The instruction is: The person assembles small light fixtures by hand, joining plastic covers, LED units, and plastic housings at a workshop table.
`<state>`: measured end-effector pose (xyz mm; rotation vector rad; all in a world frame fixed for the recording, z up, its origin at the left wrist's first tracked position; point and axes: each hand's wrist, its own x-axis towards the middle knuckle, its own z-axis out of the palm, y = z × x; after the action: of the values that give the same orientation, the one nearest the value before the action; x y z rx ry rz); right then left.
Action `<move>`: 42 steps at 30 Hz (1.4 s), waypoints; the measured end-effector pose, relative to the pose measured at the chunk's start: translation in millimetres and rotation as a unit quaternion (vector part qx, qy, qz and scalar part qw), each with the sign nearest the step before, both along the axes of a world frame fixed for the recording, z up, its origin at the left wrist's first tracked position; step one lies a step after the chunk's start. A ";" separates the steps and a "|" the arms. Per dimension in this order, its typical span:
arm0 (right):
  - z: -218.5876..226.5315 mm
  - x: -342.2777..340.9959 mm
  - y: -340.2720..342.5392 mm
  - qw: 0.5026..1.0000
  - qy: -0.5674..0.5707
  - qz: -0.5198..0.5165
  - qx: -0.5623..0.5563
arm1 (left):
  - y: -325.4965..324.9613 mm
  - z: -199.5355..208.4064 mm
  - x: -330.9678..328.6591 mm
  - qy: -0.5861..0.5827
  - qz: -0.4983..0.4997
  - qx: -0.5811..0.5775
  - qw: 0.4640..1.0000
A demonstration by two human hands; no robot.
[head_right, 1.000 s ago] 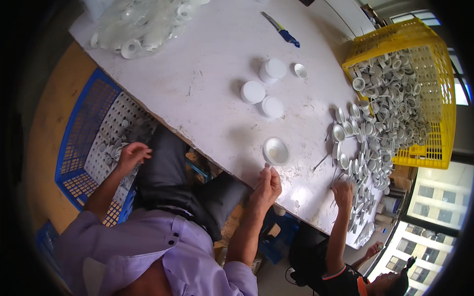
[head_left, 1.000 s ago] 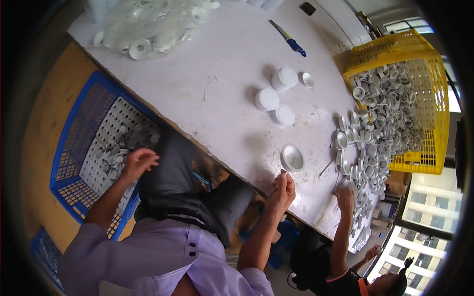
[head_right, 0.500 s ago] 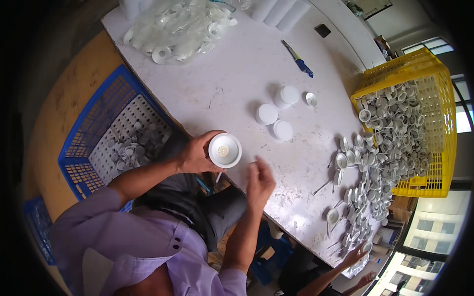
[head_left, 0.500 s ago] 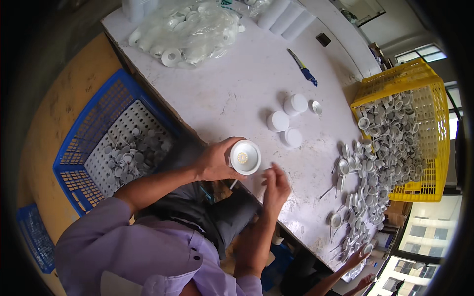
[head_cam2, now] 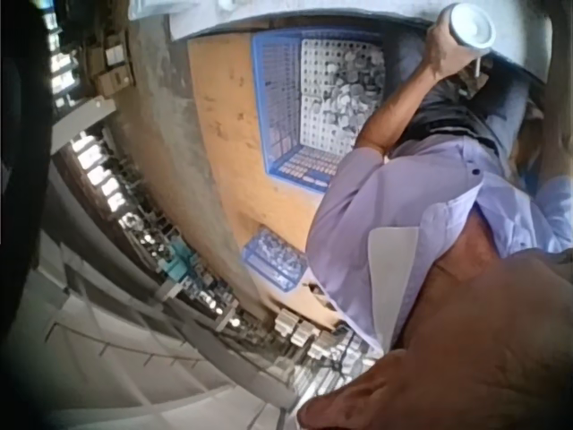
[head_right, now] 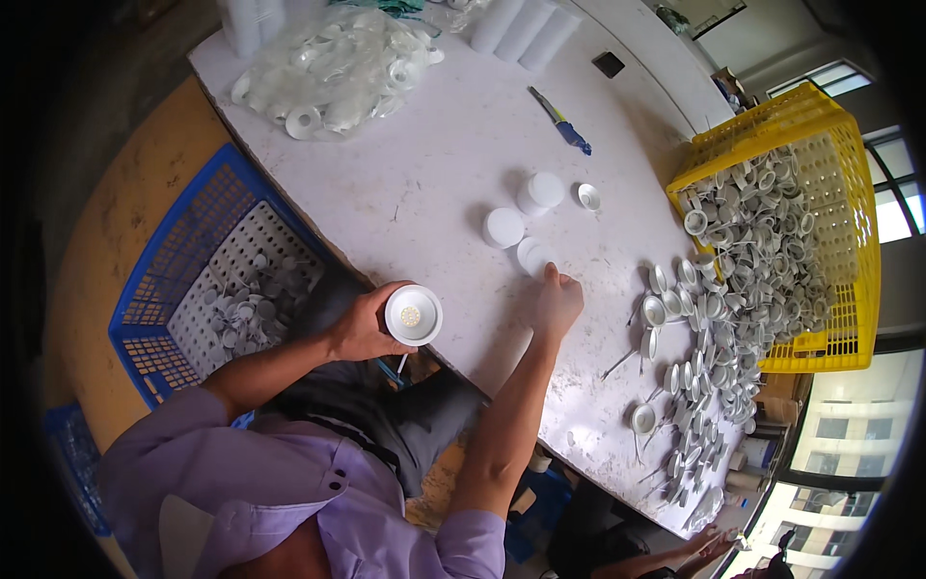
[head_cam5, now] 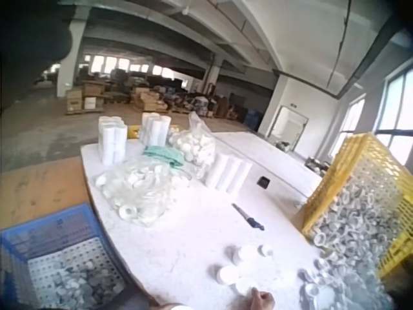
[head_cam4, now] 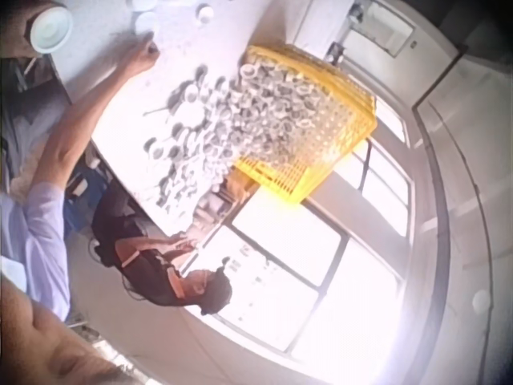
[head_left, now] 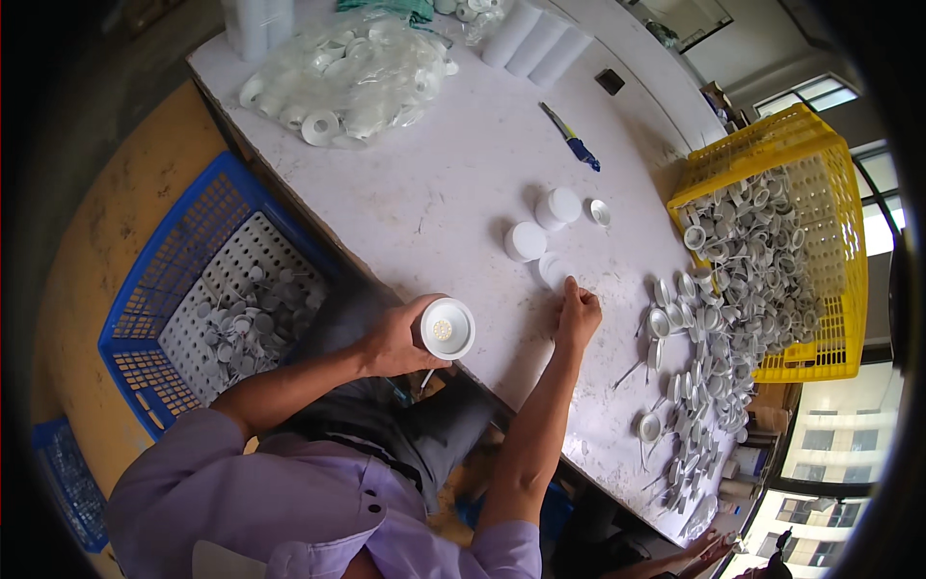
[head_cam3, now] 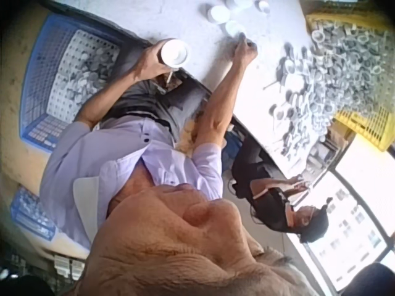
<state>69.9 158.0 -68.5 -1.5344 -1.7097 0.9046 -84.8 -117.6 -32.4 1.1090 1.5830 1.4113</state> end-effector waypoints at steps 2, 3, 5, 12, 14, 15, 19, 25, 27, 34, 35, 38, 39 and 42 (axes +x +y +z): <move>0.4 5.1 -3.2 0.995 0.100 -0.002 -0.028 | 0.7 -0.4 0.8 -0.018 -0.004 0.003 1.000; 2.2 6.7 -4.9 0.995 0.099 -0.005 -0.028 | 1.4 -0.3 1.4 -0.036 -0.008 0.000 0.999; 7.6 11.3 -9.3 0.976 0.203 0.006 -0.080 | 4.1 -0.3 4.8 -0.055 -0.017 -0.002 0.998; 39.3 10.8 -37.9 0.900 0.408 -0.006 -0.154 | 10.3 3.6 14.3 -0.109 -0.033 0.036 0.993; 41.0 18.6 -58.9 0.877 0.446 0.009 -0.182 | 12.8 4.0 15.1 -0.151 -0.016 0.060 0.987; 42.4 20.0 -70.9 0.859 0.477 0.013 -0.186 | 17.5 4.0 13.9 -0.190 -0.014 0.046 0.981; 41.0 31.1 -112.6 0.826 0.526 0.004 -0.203 | 37.9 -2.4 13.4 -0.138 -0.006 0.055 0.989; 28.1 43.0 -143.1 0.811 0.533 -0.027 -0.238 | 56.5 7.9 30.9 -0.248 -0.036 0.050 0.967; 28.0 46.2 -147.6 0.813 0.529 -0.034 -0.240 | 59.7 1.3 35.9 -0.197 -0.040 0.080 0.976; 25.6 58.2 -155.5 0.813 0.526 0.010 -0.248 | 61.5 -7.2 39.6 -0.120 -0.095 0.037 0.988; 27.2 55.8 -157.6 0.813 0.526 0.010 -0.250 | 62.5 -6.3 41.8 -0.149 -0.112 0.051 0.981; 30.3 48.1 -165.0 0.846 0.472 0.006 -0.247 | 59.4 -1.8 44.4 -0.220 -0.150 0.077 0.961; 27.5 48.2 -165.4 0.843 0.477 0.016 -0.247 | 58.5 0.8 45.3 -0.263 -0.171 0.090 0.945; 29.7 41.6 -169.5 0.846 0.474 0.016 -0.244 | 58.3 8.4 47.5 -0.239 -0.156 0.101 0.953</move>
<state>111.5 -11.5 -38.8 -0.9985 -0.7973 1.8272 -37.3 -59.3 -24.0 0.9831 0.8969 1.5013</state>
